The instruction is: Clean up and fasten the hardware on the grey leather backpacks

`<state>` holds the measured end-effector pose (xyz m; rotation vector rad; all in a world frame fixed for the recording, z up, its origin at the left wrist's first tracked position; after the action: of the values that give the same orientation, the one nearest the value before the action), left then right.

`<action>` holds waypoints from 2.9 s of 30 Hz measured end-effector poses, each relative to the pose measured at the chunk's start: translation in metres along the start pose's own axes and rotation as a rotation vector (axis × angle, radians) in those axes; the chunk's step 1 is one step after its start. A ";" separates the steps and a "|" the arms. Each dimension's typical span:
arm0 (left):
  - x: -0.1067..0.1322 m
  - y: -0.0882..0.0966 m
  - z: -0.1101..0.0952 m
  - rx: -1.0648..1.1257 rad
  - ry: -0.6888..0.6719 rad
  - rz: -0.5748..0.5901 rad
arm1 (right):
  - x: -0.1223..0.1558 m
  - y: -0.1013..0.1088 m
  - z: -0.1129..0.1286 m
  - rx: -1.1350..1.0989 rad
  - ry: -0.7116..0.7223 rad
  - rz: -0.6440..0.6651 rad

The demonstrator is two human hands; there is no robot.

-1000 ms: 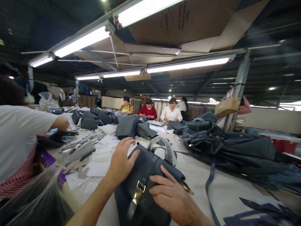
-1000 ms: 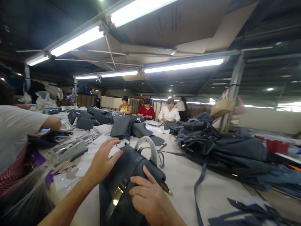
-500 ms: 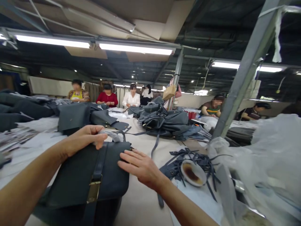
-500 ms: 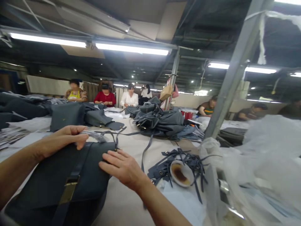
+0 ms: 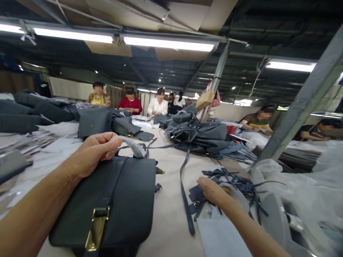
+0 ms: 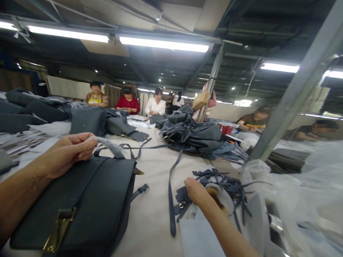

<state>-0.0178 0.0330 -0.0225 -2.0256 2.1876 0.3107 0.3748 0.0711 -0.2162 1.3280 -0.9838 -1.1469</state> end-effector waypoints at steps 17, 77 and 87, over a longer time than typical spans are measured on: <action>0.008 0.001 0.005 0.062 -0.100 0.028 | 0.005 0.089 0.031 -0.087 0.134 -0.448; 0.061 -0.019 0.053 -0.038 0.235 0.043 | 0.003 0.129 0.278 -1.428 0.346 -0.075; 0.053 -0.031 0.050 -0.034 0.143 0.113 | 0.004 0.098 0.272 -1.977 0.062 0.238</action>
<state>0.0072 -0.0082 -0.0858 -2.0038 2.4034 0.2232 0.1150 0.0050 -0.1087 -0.3665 0.2871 -1.1468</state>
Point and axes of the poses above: each hand's wrist, its own x-axis away from the middle knuckle, its own y-axis out of the back of the hand, z = x × y, the point moved 8 cm from there along -x, towards the middle knuckle, and after that the axes turned 3 degrees about y, right-handed, at the moved point
